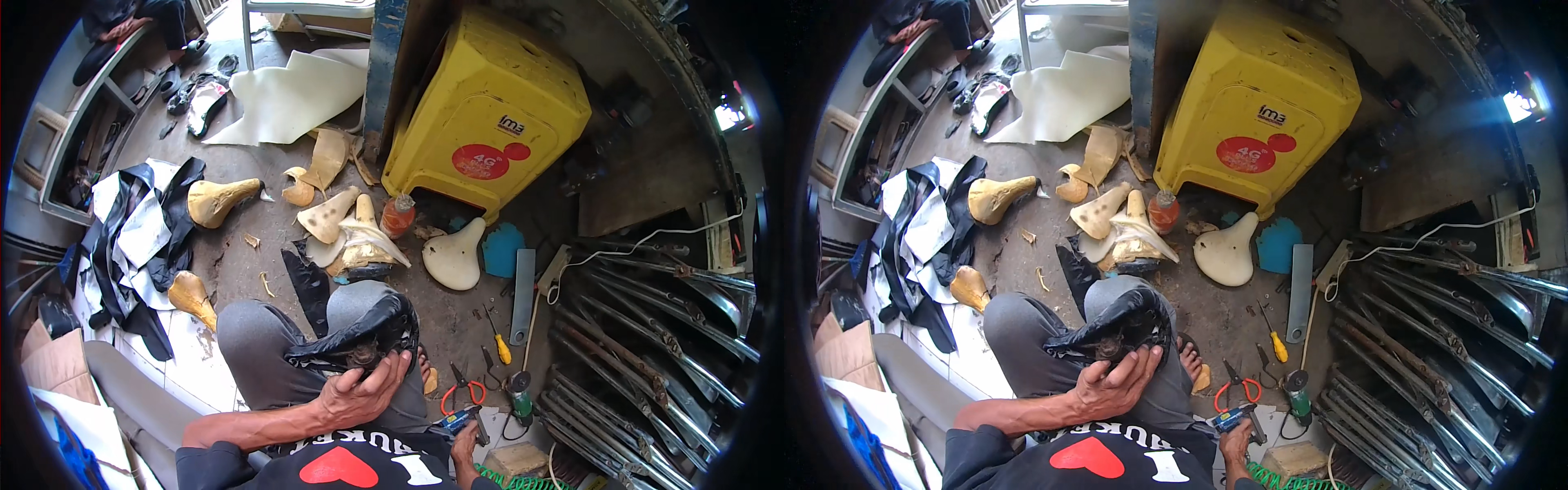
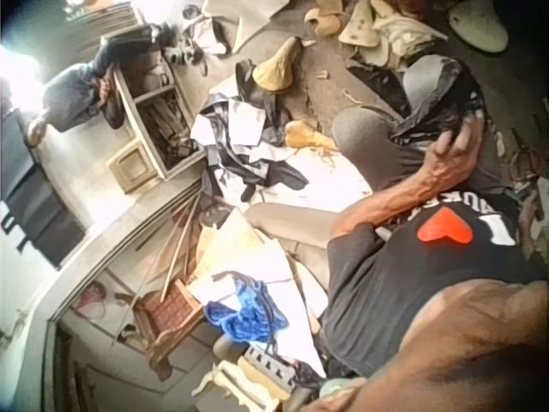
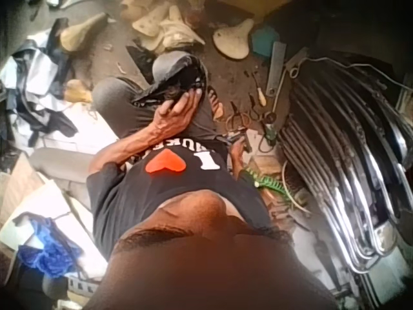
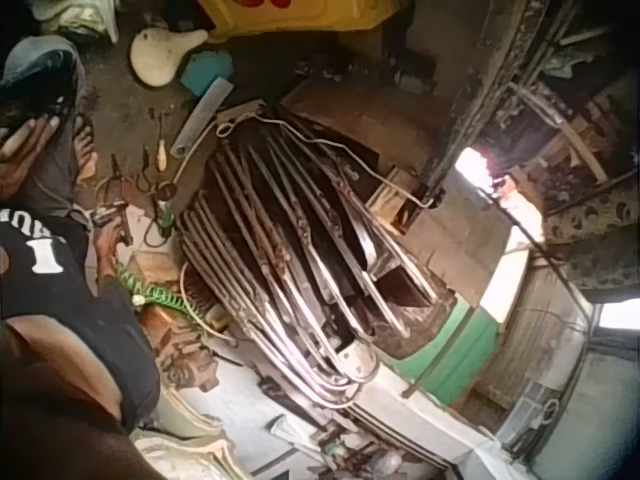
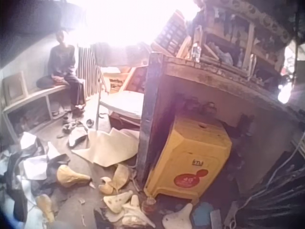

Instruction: The person trims excess black fabric from a bicycle seat frame using shears and then staples the fabric to the underside of the frame with a pneumatic stapler.

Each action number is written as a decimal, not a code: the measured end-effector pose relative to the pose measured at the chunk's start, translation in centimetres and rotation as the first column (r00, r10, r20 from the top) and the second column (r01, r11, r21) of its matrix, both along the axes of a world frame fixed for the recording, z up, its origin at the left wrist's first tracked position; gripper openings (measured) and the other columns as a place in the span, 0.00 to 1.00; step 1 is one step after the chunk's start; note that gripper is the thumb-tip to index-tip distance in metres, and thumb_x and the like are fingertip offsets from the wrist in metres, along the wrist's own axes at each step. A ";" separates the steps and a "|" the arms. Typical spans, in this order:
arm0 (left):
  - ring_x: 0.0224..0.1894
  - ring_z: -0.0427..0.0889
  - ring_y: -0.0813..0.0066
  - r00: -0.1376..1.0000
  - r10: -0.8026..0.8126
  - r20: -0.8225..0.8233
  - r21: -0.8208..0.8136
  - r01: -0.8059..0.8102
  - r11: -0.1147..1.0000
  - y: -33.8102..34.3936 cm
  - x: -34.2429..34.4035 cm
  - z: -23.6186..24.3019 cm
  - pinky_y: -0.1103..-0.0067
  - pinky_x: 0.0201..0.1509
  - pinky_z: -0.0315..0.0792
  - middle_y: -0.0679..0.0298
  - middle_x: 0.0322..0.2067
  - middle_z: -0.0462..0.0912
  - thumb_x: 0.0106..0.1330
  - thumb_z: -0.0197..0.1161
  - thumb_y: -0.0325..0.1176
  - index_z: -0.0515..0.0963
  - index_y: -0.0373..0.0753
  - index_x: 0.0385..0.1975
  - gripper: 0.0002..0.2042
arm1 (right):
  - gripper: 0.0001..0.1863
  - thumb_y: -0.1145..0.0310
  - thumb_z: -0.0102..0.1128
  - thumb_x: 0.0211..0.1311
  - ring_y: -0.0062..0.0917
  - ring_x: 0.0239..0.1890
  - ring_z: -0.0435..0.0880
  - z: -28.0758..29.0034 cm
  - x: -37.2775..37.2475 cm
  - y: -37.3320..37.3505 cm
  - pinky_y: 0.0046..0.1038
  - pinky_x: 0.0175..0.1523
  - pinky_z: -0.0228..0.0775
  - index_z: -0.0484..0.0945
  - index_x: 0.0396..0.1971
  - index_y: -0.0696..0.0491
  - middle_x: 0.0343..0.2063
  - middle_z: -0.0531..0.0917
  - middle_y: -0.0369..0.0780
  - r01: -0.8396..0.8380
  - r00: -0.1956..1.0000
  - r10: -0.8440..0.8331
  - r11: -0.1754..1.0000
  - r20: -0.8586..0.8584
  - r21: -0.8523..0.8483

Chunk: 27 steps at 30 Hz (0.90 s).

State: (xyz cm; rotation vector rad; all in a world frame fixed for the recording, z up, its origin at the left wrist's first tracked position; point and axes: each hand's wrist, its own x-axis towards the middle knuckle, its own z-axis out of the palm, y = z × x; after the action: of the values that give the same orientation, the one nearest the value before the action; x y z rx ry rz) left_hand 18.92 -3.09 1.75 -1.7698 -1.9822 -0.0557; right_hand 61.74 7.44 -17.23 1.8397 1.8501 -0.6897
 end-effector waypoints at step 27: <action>0.67 0.71 0.80 0.996 0.022 0.087 0.175 -0.036 0.984 -0.7 1.5 -1.7 0.68 0.77 0.47 0.69 0.58 0.81 0.62 0.54 0.40 0.83 0.39 0.59 0.26 | 0.31 0.72 0.76 0.43 0.41 0.47 0.91 30.1 -27.2 12.0 0.35 0.52 0.86 0.82 0.52 0.63 0.45 0.89 0.52 -0.834 0.238 0.763 0.478 -0.600 0.276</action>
State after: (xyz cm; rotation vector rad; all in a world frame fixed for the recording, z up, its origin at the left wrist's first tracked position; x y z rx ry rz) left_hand 20.39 -3.77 0.10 -1.6499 -1.9944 -0.2917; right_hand 34.59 19.45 12.90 0.2481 2.7436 -1.0361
